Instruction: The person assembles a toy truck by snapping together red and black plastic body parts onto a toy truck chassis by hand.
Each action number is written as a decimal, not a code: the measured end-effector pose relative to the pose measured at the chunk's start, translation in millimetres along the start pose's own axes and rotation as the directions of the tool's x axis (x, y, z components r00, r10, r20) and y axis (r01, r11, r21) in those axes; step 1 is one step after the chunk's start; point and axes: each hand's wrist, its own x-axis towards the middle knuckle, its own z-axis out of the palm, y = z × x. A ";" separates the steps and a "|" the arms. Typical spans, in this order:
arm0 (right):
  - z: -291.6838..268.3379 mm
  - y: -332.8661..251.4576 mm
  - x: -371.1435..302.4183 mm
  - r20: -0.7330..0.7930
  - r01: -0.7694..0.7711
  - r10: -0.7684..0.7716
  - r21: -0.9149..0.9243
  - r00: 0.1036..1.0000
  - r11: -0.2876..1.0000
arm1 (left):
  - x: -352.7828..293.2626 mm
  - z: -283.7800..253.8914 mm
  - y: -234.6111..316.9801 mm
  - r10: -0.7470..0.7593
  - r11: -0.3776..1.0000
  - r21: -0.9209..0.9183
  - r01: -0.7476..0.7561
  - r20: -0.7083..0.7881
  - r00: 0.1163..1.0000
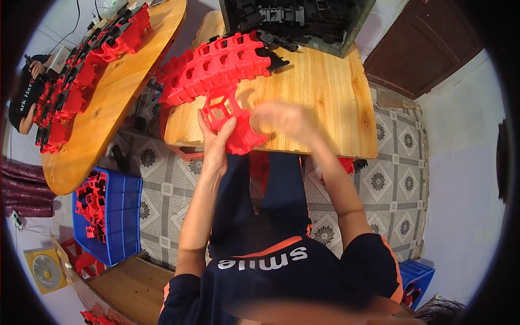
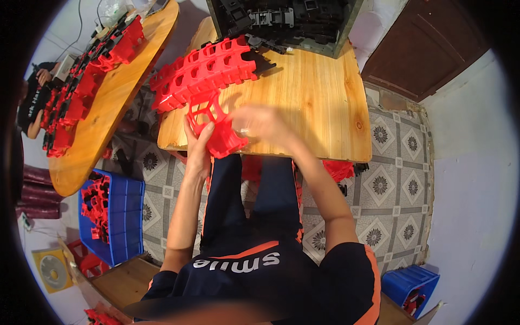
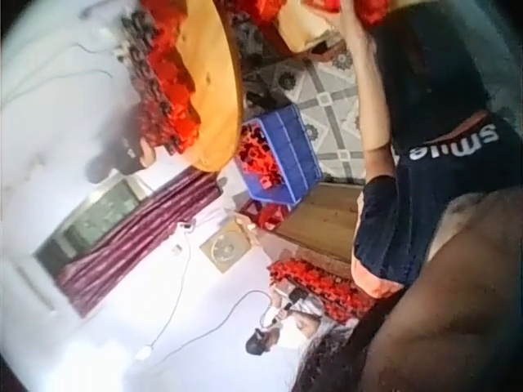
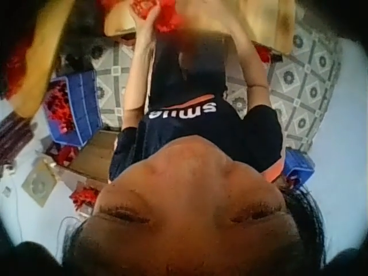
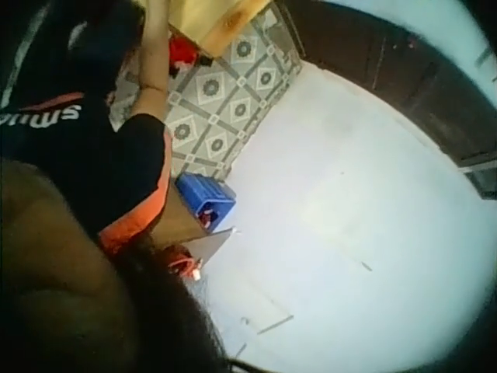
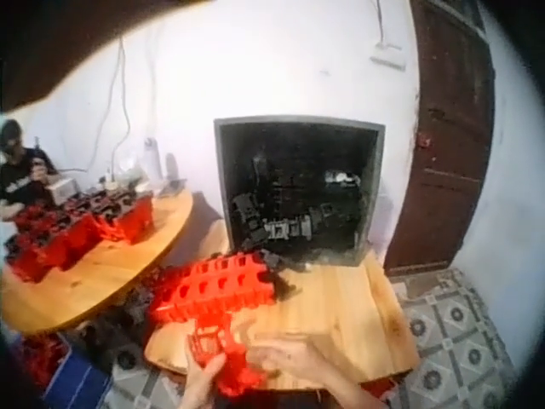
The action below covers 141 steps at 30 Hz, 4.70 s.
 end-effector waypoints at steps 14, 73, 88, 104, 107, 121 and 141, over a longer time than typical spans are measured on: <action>-86.3 57.5 -61.1 -0.117 -0.052 -0.558 -0.990 0.822 0.131 | -18.2 -2.0 -10.1 -0.111 0.913 -0.380 0.146 0.113 0.987; 69.9 -72.6 -1.8 0.157 -0.040 -0.061 0.567 0.986 0.822 | -59.2 -24.9 46.9 0.342 0.842 -0.445 -0.305 0.002 0.940; 111.1 -74.1 9.7 0.053 -0.197 0.194 0.057 0.980 0.979 | 10.6 -420.8 282.2 0.593 0.540 0.244 -0.806 -0.790 0.158; 90.0 -37.1 -92.4 -0.127 -0.548 0.543 -0.001 0.830 0.837 | 135.0 -619.7 360.6 0.215 0.927 0.142 -0.346 -0.959 0.183; 75.9 -45.2 -59.1 -0.209 -0.496 0.465 -0.136 0.860 0.857 | 51.1 -662.6 393.0 0.831 0.402 0.878 -0.260 -0.469 -0.299; -23.1 121.8 104.6 -0.436 -0.201 0.160 -0.049 0.886 0.978 | 118.5 15.0 -3.3 0.597 -0.135 0.777 -0.614 0.559 0.576; -178.8 85.1 14.9 -0.611 -0.183 -0.314 -0.612 0.727 0.769 | -13.2 47.8 -18.2 -0.255 0.846 -0.399 0.354 0.281 0.925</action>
